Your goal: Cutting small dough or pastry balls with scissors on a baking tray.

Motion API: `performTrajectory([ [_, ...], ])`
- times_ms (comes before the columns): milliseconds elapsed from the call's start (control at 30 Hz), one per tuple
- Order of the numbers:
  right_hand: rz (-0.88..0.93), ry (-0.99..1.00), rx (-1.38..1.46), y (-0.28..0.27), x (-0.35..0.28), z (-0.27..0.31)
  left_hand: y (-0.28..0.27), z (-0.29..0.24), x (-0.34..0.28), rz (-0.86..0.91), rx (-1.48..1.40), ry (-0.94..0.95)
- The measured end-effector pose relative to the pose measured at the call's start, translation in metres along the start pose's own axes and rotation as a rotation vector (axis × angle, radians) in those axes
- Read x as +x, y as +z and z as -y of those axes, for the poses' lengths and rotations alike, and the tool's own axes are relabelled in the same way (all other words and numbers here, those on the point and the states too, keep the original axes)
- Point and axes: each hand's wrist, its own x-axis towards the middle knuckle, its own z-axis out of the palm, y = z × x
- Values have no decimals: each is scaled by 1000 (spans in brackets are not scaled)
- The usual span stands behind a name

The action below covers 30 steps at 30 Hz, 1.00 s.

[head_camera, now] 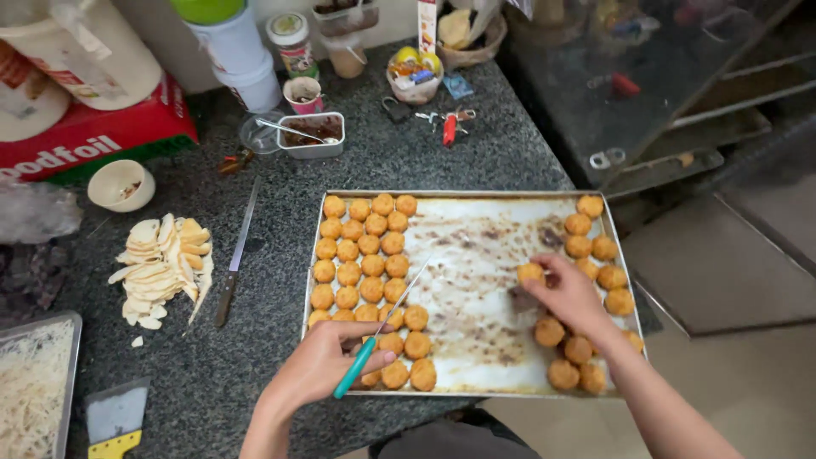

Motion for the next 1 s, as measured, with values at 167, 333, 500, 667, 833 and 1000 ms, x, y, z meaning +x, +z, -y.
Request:
performTrajectory([
  [167,290,251,1068,-34,27,57,21,-22,11,-44,-40,-11],
  [333,637,118,1361,-41,37,94,33,-39,8,-44,-67,17],
  [500,724,171,1558,-32,33,116,29,-50,5,73,-130,-21],
  [667,820,132,1611,-23,29,125,21,-49,5,84,-107,36],
  [833,814,113,1648,-13,22,127,11,-49,3,129,-108,65],
  [1000,769,154,1541,-5,15,128,0,-49,0,135,22,8],
])
